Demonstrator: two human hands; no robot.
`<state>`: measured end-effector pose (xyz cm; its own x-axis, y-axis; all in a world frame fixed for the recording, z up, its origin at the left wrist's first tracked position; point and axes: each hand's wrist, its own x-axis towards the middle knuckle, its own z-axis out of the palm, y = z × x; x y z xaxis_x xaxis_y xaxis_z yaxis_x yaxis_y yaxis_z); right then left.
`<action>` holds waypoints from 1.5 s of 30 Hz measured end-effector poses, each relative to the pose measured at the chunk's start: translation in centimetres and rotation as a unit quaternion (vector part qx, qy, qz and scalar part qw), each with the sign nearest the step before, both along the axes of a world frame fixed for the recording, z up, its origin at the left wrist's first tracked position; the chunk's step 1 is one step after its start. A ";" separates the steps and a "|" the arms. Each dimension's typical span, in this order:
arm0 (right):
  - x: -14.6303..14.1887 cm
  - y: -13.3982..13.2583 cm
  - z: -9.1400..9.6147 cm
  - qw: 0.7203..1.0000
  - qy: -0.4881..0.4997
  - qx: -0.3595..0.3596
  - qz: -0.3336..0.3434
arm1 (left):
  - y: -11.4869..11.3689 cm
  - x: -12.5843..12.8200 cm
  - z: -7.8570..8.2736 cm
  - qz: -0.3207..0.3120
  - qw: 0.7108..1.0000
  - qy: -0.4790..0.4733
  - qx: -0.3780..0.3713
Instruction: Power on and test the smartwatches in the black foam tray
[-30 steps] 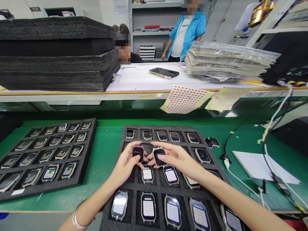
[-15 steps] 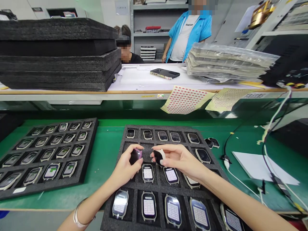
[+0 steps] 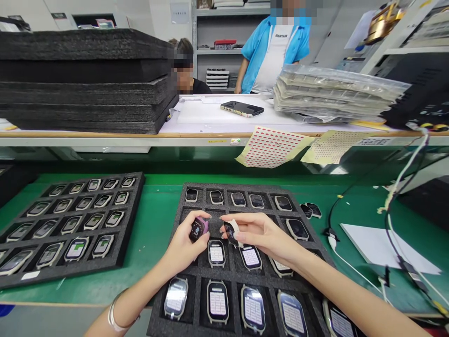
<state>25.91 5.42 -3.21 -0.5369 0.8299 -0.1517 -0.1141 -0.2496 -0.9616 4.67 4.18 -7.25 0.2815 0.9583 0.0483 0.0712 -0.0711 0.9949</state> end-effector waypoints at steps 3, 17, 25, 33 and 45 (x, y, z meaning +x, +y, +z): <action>0.0 -0.1 0.1 1.000 0.005 -0.001 0.000 | -0.1 0.0 0.0 -0.002 1.000 0.016 -0.001; 0.1 0.0 0.1 1.000 0.026 -0.014 0.012 | -0.2 -0.2 0.4 0.010 1.000 0.018 0.000; 0.2 -0.2 -0.1 1.000 0.007 -0.014 0.019 | 0.0 -0.1 -0.4 0.014 1.000 -0.003 -0.004; 0.2 -0.2 0.0 0.999 0.008 -0.008 0.031 | -0.2 -0.1 0.0 0.006 1.000 -0.017 -0.018; 0.3 -0.1 0.6 1.000 -0.006 -0.005 0.029 | -0.4 0.0 0.7 0.015 0.999 -0.025 -0.027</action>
<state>26.17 5.27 -2.63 -0.5814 0.7964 -0.1663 -0.0880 -0.2648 -0.9603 4.63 3.78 -6.56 0.2515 0.9678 0.0094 0.0229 -0.0156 0.9996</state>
